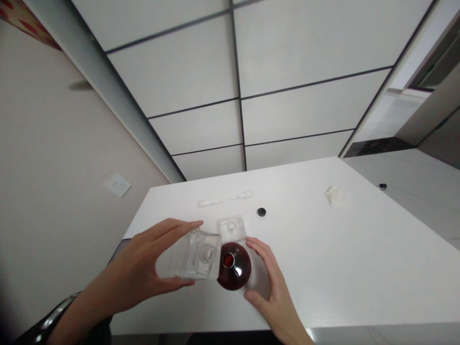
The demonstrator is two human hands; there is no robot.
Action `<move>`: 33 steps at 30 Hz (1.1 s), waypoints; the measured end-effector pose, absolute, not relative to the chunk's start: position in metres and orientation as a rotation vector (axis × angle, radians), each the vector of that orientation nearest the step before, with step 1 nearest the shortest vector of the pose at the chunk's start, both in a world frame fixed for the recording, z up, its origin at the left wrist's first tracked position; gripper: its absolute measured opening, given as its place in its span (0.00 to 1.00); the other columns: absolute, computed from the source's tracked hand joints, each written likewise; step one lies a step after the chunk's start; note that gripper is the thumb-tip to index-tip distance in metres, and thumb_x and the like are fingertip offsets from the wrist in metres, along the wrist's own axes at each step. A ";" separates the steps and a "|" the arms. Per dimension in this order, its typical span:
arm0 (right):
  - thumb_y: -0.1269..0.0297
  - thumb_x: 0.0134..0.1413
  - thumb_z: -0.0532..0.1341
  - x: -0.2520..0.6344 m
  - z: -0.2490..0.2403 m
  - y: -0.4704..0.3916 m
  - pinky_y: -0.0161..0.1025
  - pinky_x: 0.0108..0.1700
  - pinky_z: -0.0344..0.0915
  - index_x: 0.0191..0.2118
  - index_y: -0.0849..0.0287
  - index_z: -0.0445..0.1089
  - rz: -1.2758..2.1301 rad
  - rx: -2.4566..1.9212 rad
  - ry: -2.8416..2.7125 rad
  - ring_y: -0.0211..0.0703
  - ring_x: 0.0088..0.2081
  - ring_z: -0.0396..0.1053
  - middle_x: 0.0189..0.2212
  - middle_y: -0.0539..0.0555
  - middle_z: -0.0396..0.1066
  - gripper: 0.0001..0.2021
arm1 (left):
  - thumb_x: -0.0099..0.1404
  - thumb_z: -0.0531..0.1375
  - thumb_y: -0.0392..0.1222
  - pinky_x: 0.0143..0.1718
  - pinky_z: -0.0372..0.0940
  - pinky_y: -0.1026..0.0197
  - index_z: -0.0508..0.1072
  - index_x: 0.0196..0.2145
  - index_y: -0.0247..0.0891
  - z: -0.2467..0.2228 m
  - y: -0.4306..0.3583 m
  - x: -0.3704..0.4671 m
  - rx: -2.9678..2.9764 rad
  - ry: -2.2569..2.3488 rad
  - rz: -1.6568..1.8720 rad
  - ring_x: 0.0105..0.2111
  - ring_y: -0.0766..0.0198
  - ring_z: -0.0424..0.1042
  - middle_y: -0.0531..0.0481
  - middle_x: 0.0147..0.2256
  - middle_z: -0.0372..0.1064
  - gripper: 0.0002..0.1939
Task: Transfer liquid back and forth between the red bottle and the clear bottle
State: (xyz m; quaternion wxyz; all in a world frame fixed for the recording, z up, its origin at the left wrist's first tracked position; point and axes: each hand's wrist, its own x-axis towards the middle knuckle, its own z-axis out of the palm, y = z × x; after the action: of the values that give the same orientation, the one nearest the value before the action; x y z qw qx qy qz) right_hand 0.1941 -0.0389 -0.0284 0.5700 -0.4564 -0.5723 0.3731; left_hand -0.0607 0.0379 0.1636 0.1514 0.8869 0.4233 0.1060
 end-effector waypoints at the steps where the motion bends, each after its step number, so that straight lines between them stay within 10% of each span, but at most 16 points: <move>1: 0.30 0.65 0.60 0.194 -0.028 -0.039 0.57 0.71 0.59 0.71 0.48 0.63 0.880 -1.063 -1.397 0.63 0.71 0.59 0.70 0.61 0.63 0.39 | 0.56 0.77 0.49 0.57 0.76 0.48 0.67 0.69 0.57 0.164 0.038 -0.060 2.564 1.211 0.298 0.57 0.46 0.78 0.49 0.60 0.77 0.45; 33: 0.39 0.68 0.64 0.195 -0.015 -0.034 0.63 0.68 0.66 0.72 0.35 0.59 0.949 -1.051 -1.521 0.60 0.69 0.66 0.69 0.54 0.66 0.32 | 0.56 0.79 0.50 0.41 0.78 0.49 0.69 0.68 0.36 0.205 0.043 -0.035 2.953 1.026 -0.094 0.47 0.45 0.81 0.39 0.52 0.80 0.47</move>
State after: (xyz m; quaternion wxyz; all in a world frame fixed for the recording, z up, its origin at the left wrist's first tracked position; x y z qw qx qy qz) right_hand 0.1949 -0.0345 -0.0151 0.5068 -0.4360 -0.6310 0.3937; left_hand -0.0347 0.0430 0.2053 0.0069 0.9441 0.3281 -0.0299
